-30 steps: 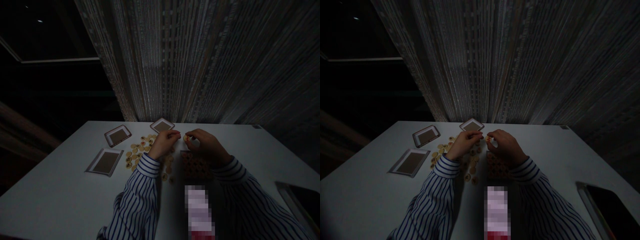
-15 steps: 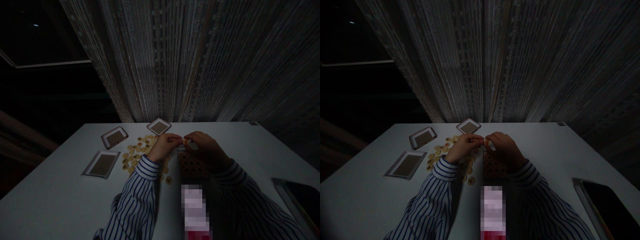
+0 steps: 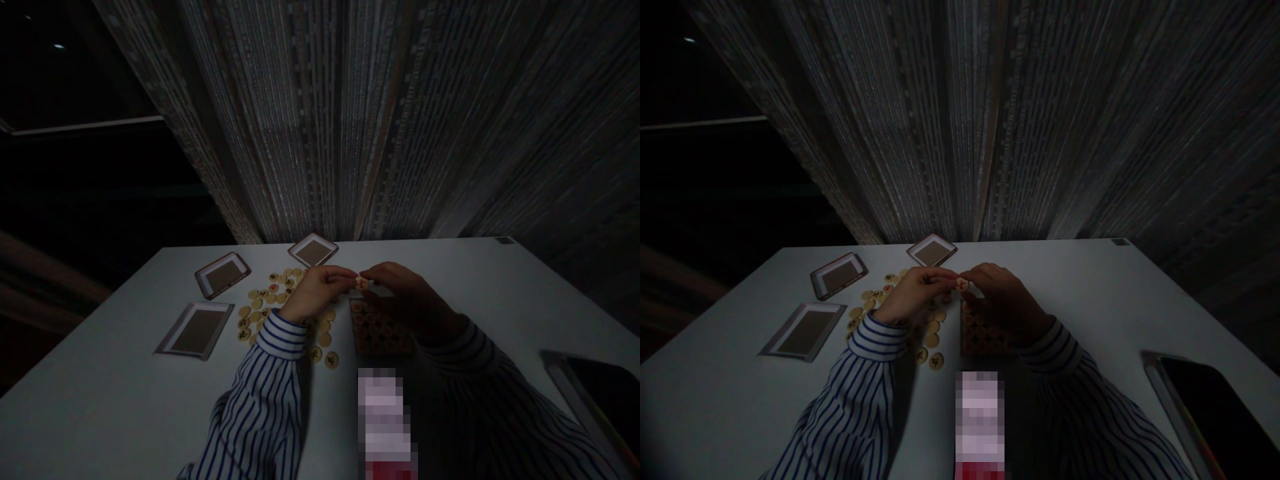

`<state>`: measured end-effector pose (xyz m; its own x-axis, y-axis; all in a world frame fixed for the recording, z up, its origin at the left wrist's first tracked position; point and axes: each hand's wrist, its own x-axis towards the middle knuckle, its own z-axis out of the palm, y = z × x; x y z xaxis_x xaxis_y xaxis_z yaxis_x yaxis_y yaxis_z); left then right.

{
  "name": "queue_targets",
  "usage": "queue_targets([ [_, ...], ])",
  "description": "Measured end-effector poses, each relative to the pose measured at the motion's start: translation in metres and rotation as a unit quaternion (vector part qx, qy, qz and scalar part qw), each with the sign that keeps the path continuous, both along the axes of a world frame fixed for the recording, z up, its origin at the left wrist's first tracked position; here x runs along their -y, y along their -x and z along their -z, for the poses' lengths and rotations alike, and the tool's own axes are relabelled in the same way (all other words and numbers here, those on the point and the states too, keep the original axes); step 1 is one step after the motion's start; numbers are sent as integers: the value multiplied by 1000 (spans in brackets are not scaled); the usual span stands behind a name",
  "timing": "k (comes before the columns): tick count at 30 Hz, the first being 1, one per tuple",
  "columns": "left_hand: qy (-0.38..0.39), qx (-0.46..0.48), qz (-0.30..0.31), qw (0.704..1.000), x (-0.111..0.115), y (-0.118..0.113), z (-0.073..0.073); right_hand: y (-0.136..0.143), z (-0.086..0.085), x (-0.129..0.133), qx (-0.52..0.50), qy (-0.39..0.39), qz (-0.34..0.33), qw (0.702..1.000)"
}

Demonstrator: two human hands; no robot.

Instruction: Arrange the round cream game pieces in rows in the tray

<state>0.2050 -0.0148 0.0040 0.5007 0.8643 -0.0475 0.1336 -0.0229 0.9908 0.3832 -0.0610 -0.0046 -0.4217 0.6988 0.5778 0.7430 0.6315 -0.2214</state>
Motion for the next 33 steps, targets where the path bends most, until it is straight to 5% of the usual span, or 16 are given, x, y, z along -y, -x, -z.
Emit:
queue_targets([
  [16, -12, 22, 6, 1000, 1, -1, -2, -2, -10, 3, -50, 3, -43, 998],
  [33, 1, -4, -27, 1000, 7, -11, -3, -10, 0, -3, 13, 12, -10, 1000],
])
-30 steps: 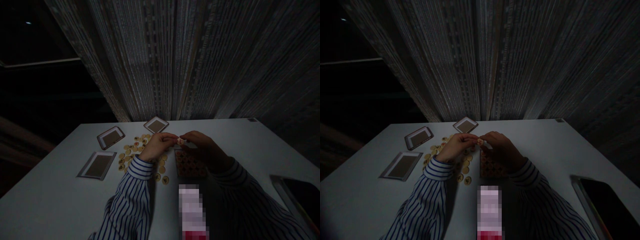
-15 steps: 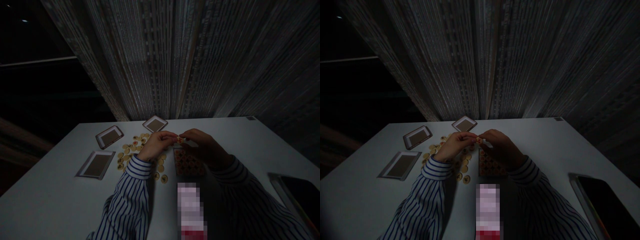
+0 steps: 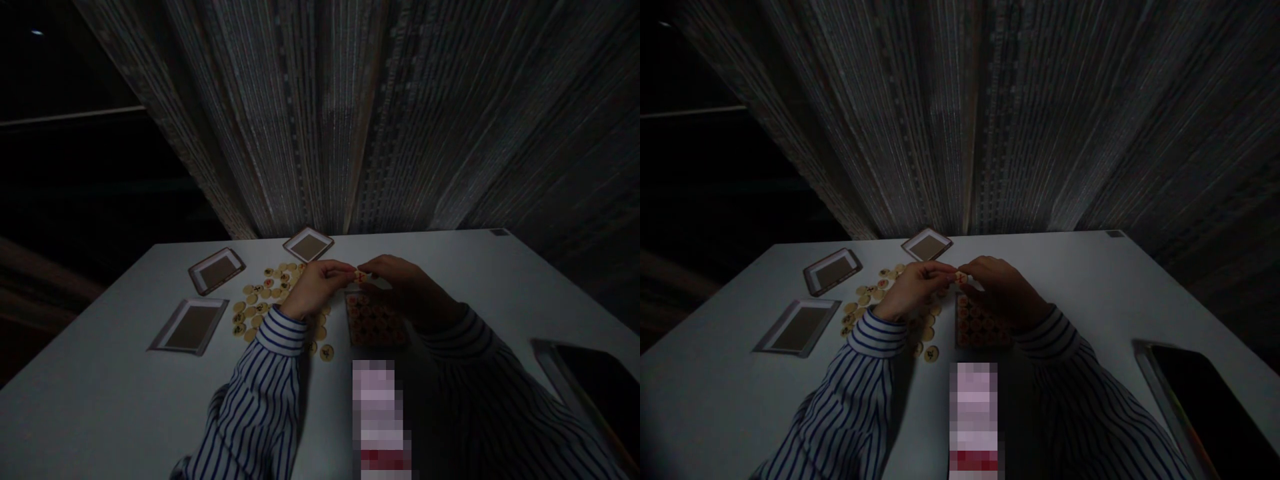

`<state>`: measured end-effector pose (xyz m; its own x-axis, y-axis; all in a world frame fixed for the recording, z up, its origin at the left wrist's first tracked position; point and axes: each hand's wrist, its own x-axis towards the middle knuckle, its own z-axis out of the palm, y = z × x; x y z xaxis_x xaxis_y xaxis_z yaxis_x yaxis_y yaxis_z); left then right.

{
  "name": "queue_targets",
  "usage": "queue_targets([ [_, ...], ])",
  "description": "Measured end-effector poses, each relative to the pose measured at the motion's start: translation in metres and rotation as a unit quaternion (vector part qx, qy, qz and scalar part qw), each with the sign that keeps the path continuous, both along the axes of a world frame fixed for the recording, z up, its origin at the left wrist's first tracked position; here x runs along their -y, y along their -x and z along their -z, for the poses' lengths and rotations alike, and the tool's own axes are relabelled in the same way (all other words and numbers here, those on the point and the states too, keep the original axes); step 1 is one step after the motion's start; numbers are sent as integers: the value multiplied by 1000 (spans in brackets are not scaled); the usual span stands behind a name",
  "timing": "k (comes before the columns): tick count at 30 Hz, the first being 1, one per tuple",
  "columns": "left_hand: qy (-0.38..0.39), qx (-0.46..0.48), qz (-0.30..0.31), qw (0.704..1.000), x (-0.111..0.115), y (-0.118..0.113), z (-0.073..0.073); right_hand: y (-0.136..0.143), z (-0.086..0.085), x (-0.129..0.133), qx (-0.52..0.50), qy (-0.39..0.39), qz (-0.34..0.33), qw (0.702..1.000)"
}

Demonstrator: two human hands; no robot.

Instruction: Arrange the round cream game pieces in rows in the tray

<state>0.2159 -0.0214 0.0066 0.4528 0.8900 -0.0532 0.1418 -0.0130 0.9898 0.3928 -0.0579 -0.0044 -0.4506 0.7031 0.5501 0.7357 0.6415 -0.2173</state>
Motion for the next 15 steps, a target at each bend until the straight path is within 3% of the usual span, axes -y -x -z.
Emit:
queue_targets([
  [7, -3, 33, 5, 999, -4, -5, 16, -5, 4, -1, 35, 19, 14, 999],
  [15, 2, 25, 0, 1000, -2, -7, 16, -5, 3, 0, 52, 39, 30, 997],
])
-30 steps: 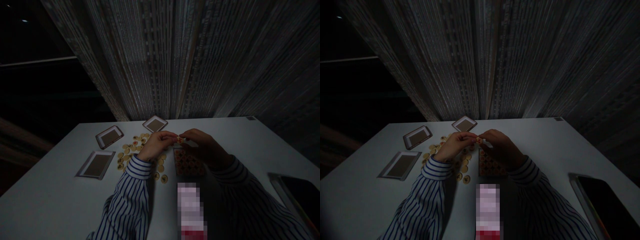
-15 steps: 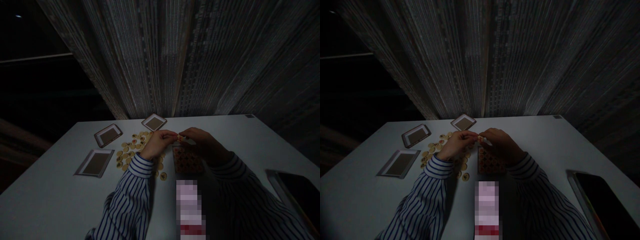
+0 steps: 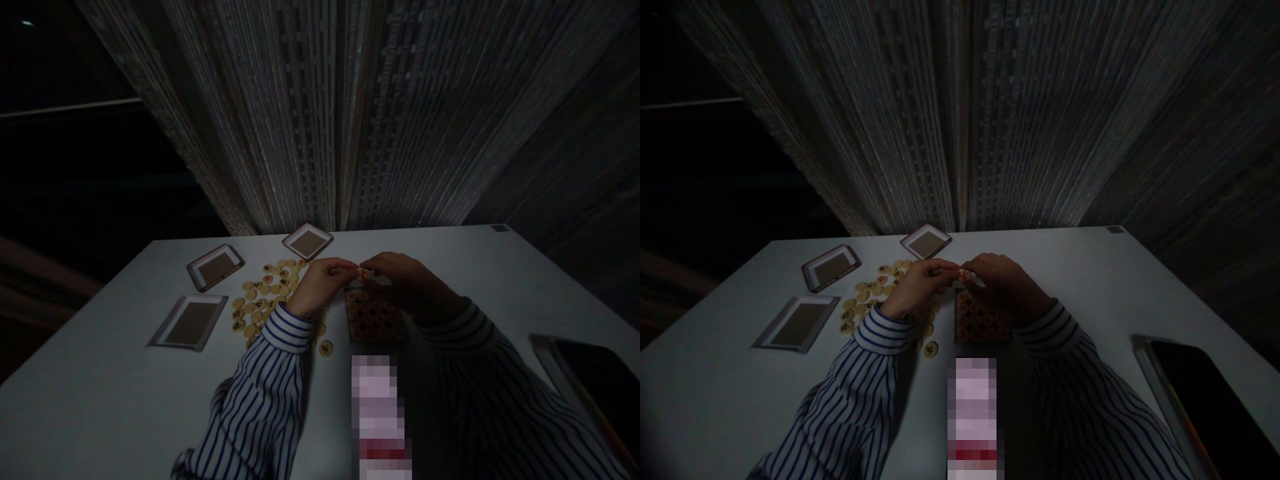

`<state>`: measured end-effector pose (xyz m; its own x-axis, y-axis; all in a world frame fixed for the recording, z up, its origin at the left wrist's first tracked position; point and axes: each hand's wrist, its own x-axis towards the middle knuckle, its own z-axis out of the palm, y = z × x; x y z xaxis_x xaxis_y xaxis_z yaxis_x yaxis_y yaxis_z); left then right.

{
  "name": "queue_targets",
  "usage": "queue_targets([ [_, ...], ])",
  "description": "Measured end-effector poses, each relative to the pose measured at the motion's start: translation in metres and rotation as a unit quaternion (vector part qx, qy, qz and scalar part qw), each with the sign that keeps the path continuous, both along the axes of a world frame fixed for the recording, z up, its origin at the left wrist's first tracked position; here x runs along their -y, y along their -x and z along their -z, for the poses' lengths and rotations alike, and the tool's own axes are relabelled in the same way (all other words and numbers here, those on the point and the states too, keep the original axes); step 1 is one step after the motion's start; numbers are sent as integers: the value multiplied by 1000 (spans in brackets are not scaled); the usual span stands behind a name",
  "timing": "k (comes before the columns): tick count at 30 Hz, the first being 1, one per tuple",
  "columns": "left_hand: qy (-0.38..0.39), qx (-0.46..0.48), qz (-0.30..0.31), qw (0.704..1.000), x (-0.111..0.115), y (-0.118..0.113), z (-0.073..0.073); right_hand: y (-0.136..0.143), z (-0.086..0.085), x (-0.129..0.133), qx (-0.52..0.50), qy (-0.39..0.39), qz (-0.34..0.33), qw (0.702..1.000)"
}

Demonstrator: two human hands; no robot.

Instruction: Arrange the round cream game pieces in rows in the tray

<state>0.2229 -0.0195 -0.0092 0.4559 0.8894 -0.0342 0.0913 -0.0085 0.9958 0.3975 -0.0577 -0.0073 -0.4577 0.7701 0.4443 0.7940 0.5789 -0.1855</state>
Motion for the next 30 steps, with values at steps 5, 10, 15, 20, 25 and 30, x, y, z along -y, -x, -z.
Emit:
queue_targets([
  [5, -27, -25, -6, 999, -3, 1, 5, -6, 0, -1, 13, 3, 1, 1000],
  [10, -63, -76, -14, 995, -8, 4, 11, -13, -2, -2, 55, 42, 25, 997],
  [15, -151, -152, -25, 977, -14, 9, 19, -15, -2, -2, 113, 108, 58, 986],
  [20, -218, -215, -26, 952, -15, 12, 21, -14, 0, -4, 159, 176, 79, 968],
  [25, -232, -284, -14, 930, -13, 12, 18, -11, 4, -6, 205, 226, 108, 946],
  [30, -239, -324, -20, 915, -11, 13, 16, -8, 5, -7, 246, 234, 105, 935],
])
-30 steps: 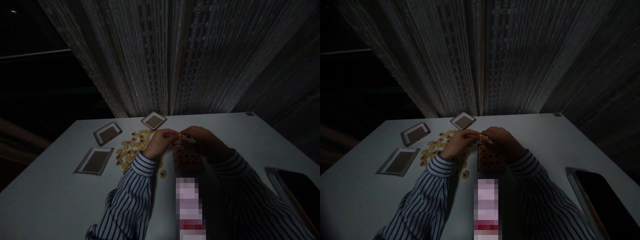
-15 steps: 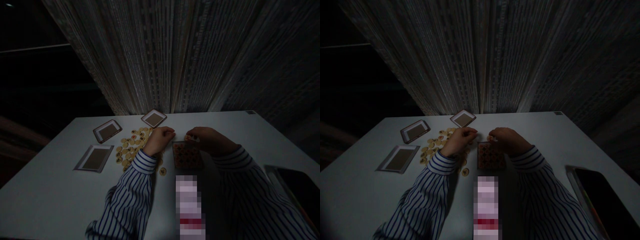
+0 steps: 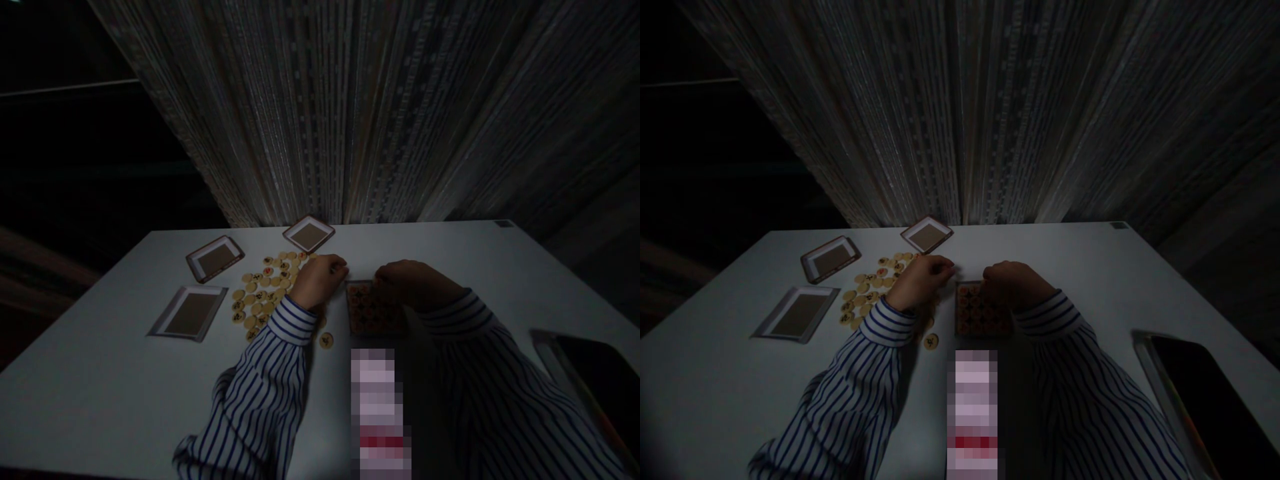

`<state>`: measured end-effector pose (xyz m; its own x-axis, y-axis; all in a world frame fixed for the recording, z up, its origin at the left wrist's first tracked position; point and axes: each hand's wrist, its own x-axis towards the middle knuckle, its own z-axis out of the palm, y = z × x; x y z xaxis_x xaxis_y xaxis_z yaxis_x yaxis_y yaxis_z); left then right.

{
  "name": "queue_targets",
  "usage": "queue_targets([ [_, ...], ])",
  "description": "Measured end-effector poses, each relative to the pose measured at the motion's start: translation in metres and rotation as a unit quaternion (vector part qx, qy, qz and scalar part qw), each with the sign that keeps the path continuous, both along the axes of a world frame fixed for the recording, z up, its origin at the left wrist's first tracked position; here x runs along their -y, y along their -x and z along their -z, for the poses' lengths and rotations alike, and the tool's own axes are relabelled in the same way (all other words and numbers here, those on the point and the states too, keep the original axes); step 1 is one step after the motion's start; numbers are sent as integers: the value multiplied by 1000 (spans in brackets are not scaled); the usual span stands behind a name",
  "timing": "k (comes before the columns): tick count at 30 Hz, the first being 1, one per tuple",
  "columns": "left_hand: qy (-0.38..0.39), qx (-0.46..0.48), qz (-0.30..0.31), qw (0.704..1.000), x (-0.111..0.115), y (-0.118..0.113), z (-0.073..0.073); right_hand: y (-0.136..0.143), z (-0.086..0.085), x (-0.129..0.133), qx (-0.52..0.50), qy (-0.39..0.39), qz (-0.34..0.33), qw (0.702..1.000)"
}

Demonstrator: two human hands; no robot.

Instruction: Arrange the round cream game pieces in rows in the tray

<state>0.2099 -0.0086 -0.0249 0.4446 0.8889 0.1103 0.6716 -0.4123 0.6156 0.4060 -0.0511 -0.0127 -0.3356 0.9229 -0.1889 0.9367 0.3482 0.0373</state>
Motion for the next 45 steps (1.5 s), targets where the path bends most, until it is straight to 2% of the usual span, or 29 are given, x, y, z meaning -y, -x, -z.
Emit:
queue_targets([
  [8, 7, -24, 6, 1000, 1, 2, -1, 5, 1, 2, 10, 7, 24, 1000],
  [24, 1, -59, 11, 998, -1, 4, 0, 7, 14, 2, 45, -14, 31, 998],
  [33, 7, -34, -5, 999, -7, 14, -2, 10, 15, 1, 57, -14, 30, 998],
  [45, 12, -33, -6, 999, -6, 15, -6, 11, 19, 1, 62, -28, 19, 998],
])
